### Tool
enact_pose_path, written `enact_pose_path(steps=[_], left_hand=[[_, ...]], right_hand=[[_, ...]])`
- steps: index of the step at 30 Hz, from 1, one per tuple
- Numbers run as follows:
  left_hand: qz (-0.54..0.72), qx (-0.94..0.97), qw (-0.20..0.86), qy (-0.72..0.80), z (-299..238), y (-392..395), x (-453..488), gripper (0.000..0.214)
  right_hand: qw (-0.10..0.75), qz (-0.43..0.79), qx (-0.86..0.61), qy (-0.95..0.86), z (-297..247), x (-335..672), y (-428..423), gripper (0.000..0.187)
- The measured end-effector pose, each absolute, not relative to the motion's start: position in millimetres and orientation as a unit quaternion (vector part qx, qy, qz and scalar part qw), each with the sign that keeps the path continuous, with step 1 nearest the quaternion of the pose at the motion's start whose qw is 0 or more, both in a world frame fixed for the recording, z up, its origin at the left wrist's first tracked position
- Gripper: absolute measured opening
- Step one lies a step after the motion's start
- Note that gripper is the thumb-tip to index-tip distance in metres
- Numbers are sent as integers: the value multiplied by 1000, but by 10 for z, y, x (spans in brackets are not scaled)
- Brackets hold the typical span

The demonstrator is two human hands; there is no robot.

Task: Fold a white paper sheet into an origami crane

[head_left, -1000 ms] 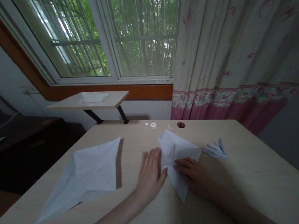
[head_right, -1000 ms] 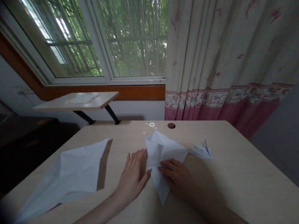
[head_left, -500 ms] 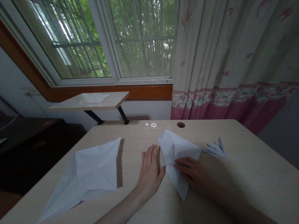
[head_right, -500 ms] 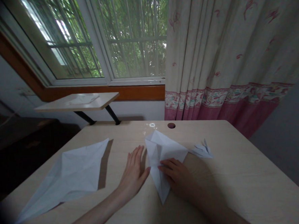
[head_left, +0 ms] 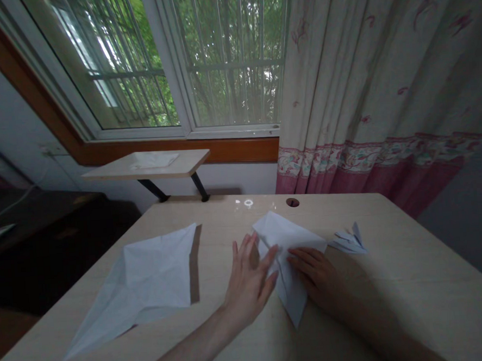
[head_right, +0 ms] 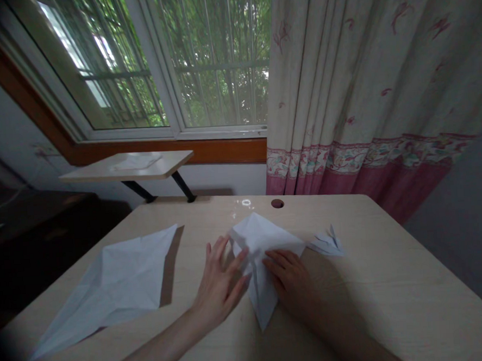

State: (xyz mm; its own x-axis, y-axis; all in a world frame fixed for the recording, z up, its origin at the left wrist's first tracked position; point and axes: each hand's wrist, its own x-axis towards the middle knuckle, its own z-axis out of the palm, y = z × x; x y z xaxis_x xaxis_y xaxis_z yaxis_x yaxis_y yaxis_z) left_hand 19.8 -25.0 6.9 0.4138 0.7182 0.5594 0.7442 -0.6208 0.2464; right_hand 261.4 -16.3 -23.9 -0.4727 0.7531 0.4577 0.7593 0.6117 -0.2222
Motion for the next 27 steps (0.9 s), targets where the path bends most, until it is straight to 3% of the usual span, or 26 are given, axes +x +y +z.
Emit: enact_pose_path(steps=[5, 12, 17, 27], left_hand=[[-239, -877, 21, -417, 84, -261, 233, 45], [-264, -852, 43, -449, 92, -288, 219, 19], [-262, -836, 78, -475, 95, -262, 220, 21], [-222, -843, 21, -489, -47, -228, 232, 32]], right_hand=[[280, -60, -489, -824, -324, 2629, -119, 38], [287, -90, -559, -773, -459, 2620, -30, 37], [310, -94, -584, -745, -558, 2613, -11, 43], [281, -137, -635, -707, -577, 2580, -34, 51]])
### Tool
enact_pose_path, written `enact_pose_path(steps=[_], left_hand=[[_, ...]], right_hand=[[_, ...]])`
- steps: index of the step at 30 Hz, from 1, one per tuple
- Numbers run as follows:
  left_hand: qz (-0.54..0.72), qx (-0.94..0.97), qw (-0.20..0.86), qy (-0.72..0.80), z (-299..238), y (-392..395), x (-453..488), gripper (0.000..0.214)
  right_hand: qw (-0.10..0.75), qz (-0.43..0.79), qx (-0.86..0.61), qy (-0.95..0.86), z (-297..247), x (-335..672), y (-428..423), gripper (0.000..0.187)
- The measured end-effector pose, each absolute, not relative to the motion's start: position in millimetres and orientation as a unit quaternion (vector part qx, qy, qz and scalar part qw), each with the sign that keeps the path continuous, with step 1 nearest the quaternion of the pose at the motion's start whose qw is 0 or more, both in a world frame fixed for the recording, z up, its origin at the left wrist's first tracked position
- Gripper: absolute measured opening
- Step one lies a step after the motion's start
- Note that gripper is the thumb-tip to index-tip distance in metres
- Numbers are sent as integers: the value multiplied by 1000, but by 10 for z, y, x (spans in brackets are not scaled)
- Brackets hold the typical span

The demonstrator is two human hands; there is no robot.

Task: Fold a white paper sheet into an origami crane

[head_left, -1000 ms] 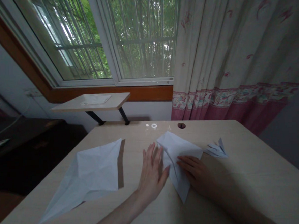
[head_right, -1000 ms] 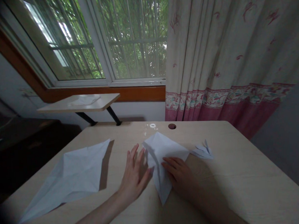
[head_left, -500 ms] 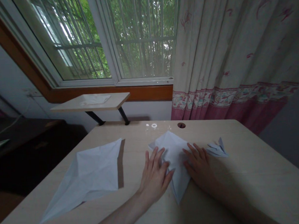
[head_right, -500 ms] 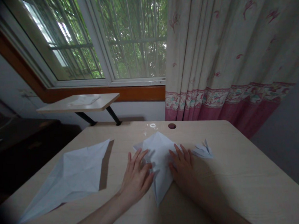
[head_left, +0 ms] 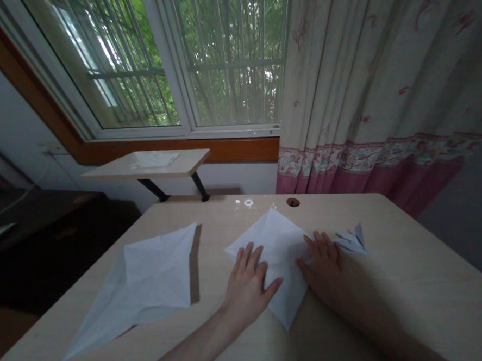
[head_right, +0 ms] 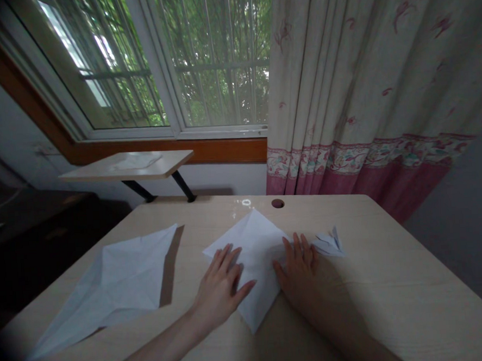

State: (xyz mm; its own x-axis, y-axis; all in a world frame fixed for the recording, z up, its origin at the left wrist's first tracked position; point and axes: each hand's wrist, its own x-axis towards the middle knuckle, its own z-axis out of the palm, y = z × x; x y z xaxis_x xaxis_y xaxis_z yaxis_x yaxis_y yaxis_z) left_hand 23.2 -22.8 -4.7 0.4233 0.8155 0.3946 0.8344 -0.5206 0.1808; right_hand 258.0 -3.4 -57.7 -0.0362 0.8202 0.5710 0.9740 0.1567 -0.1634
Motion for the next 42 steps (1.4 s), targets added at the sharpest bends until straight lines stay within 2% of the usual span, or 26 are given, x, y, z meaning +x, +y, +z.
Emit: enact_pose_path(steps=[5, 12, 19, 29, 34, 39, 42], left_hand=[[-172, -833, -17, -525, -38, -204, 242, 61], [-157, -827, -36, -539, -25, -186, 238, 80], [-138, -823, -46, -550, -36, -170, 239, 87], [-116, -803, -42, -583, -12, -169, 238, 87], [-105, -799, -38, -591, 15, -144, 240, 94], [-115, -788, -36, -603, 3, -142, 245, 97], [-131, -785, -25, -605, -45, -136, 245, 96]], right_hand=[[292, -136, -636, -701, -518, 2576, -39, 47], [335, -107, -613, -707, -401, 2618, -57, 40], [382, -76, -610, -690, -380, 2633, -47, 41], [484, -17, -531, -695, -242, 2597, -103, 35], [520, -3, -495, -696, -189, 2582, -153, 35], [532, -22, -480, -697, -119, 2579, -168, 27], [508, -35, -464, -725, -102, 2613, -191, 22]])
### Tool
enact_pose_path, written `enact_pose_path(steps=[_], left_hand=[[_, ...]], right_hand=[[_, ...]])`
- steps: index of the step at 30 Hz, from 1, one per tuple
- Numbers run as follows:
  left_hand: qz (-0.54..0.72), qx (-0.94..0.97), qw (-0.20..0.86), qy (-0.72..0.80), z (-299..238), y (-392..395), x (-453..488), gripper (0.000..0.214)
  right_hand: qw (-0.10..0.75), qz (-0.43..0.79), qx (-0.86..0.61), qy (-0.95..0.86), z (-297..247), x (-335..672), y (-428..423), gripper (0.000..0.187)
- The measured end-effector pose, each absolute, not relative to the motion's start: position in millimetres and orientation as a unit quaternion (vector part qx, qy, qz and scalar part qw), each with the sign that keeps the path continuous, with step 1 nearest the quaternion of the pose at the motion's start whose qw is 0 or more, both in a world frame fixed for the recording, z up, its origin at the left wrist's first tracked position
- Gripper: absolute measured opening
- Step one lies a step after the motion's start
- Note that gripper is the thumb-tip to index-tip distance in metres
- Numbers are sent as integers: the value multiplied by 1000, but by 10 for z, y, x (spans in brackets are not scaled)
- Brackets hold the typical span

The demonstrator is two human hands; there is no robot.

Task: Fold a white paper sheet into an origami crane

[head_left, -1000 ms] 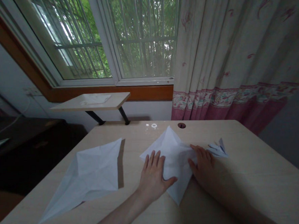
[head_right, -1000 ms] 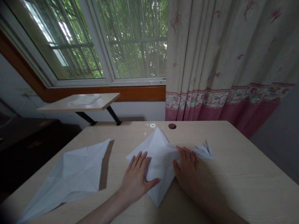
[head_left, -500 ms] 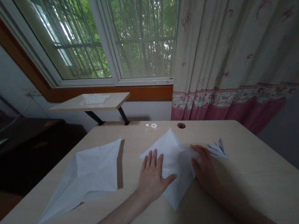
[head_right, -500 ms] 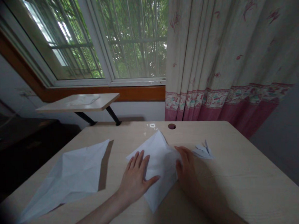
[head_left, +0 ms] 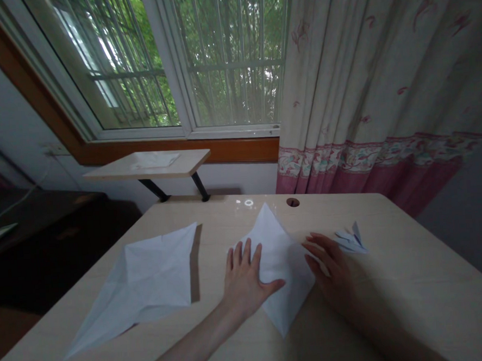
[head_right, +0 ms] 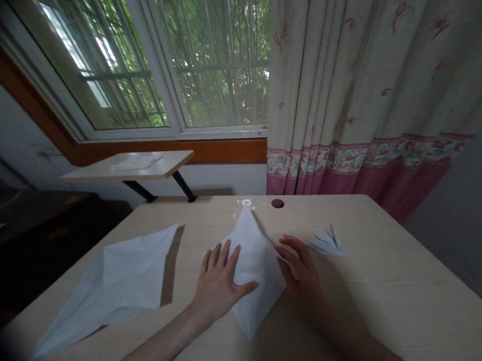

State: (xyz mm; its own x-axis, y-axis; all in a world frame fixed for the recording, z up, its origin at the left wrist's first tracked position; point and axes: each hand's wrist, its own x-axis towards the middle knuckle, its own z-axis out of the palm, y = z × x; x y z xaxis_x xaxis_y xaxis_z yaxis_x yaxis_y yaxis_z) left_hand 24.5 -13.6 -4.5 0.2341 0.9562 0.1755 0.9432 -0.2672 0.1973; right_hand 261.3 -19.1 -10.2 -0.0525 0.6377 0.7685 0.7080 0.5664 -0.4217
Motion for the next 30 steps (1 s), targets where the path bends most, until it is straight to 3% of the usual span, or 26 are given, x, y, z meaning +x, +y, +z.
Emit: enact_pose_path(steps=[6, 12, 20, 30], left_hand=[[186, 786, 32, 589, -128, -116, 227, 89], [327, 734, 61, 593, -114, -67, 153, 44], [468, 690, 78, 546, -40, -108, 112, 37], [496, 711, 26, 497, 82, -109, 86, 35]], right_hand=[[440, -13, -426, -790, -92, 2726, -260, 32], [397, 15, -376, -837, 6, 2701, -322, 42], [354, 9, -280, -892, 36, 2671, -326, 47], [316, 42, -289, -903, 46, 2685, -330, 49]])
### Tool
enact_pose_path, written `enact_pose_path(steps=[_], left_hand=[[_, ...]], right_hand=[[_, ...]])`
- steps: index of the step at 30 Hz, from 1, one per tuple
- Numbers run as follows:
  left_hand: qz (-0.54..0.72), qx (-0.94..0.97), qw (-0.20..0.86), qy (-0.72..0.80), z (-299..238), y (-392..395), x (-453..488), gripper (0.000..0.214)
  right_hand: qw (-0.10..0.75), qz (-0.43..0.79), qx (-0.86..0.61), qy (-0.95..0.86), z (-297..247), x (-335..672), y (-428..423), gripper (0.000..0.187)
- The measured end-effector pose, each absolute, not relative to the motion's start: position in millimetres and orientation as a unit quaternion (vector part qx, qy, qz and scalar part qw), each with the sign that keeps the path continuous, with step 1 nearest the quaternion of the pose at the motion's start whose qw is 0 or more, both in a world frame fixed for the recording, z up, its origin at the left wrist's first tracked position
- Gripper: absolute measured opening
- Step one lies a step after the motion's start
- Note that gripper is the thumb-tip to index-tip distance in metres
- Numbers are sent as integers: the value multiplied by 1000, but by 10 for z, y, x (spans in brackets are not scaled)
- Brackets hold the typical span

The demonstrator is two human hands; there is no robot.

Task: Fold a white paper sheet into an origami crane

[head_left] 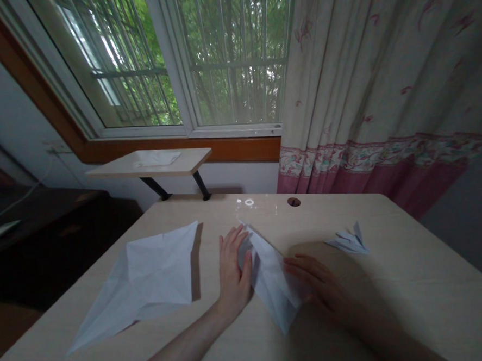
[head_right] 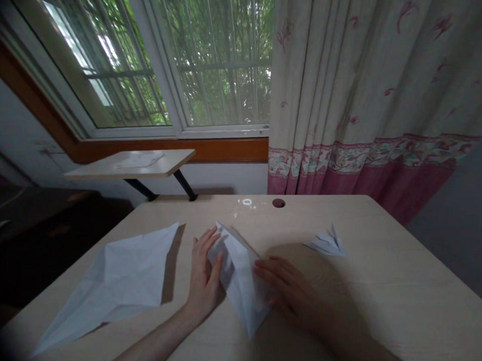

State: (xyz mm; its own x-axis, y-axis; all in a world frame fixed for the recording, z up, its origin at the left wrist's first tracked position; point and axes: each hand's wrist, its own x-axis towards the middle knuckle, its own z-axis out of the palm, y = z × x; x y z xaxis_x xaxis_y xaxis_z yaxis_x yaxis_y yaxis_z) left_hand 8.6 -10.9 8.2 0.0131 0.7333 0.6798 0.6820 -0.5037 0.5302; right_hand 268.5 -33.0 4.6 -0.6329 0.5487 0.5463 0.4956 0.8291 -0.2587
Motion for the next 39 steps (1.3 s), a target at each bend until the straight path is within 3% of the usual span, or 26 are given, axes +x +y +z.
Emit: enact_pose_path(steps=[19, 26, 39], left_hand=[[310, 781, 90, 534, -87, -44, 112, 40], [250, 800, 52, 542, -129, -24, 133, 37], [196, 827, -12, 526, 59, -142, 208, 34]], right_hand=[[245, 97, -275, -925, 103, 2553, -278, 41], [210, 97, -312, -921, 18, 2521, -284, 37], [247, 22, -414, -876, -129, 2513, -249, 33]])
